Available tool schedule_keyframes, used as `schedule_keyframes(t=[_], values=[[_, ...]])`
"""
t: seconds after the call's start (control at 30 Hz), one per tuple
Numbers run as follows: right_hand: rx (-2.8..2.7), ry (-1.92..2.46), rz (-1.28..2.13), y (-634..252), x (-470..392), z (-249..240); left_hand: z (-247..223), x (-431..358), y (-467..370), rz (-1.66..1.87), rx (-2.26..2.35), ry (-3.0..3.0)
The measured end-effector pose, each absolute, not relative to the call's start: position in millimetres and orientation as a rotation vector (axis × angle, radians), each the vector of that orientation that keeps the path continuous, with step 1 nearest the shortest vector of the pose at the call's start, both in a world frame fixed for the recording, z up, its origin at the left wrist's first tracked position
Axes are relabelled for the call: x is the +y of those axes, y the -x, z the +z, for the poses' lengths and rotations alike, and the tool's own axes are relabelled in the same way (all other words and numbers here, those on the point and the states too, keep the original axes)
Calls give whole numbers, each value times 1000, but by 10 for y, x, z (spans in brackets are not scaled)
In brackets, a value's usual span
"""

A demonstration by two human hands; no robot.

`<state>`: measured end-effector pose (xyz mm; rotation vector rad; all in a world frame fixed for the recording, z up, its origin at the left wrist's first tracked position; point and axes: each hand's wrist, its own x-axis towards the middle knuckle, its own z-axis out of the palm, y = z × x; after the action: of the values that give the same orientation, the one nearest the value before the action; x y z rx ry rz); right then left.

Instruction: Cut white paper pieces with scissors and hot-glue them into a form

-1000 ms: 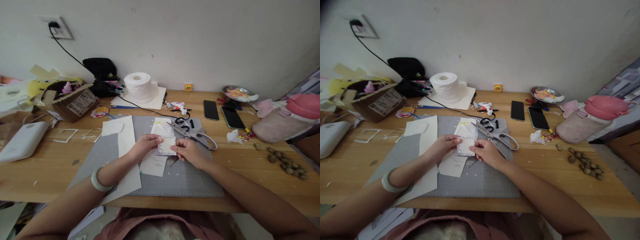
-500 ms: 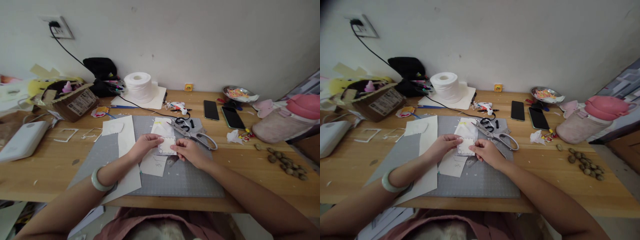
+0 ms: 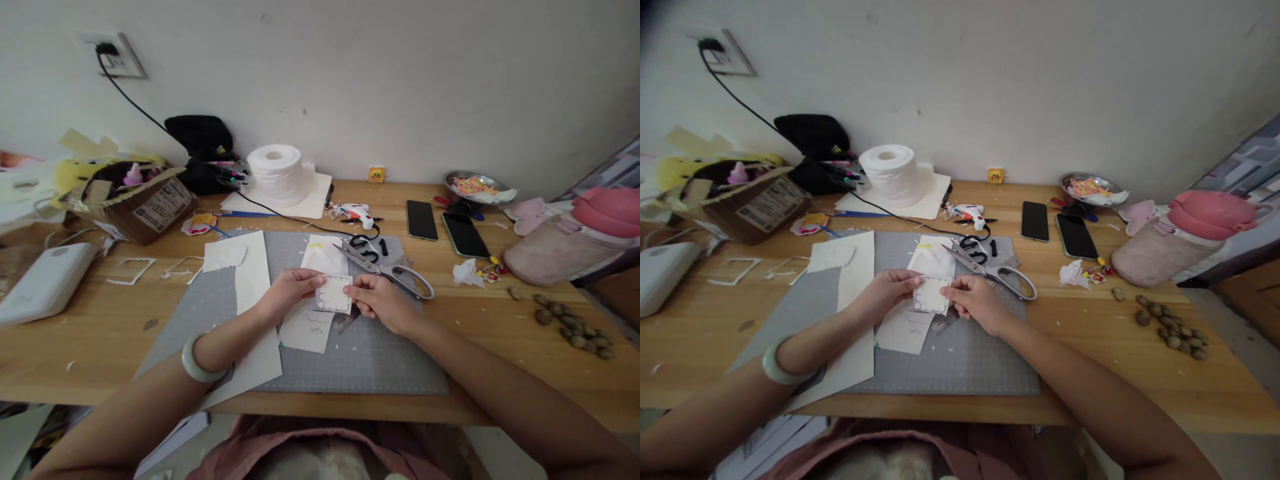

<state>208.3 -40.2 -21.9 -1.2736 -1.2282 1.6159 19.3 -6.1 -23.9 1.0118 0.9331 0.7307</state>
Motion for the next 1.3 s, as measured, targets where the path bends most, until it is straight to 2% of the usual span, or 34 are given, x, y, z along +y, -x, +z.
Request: schedule_keyframes(t=[0.43, 0.87, 1.3], values=[[-1198, 1254, 1677, -2097, -398, -210, -251, -61, -191, 716, 826, -947], [-1202, 1237, 1648, -2102, -382, -251, -261, -79, -238, 541, 794, -970], [-1404, 1273, 1643, -2124, -386, -220, -293, -69, -207, 604, 861, -986]])
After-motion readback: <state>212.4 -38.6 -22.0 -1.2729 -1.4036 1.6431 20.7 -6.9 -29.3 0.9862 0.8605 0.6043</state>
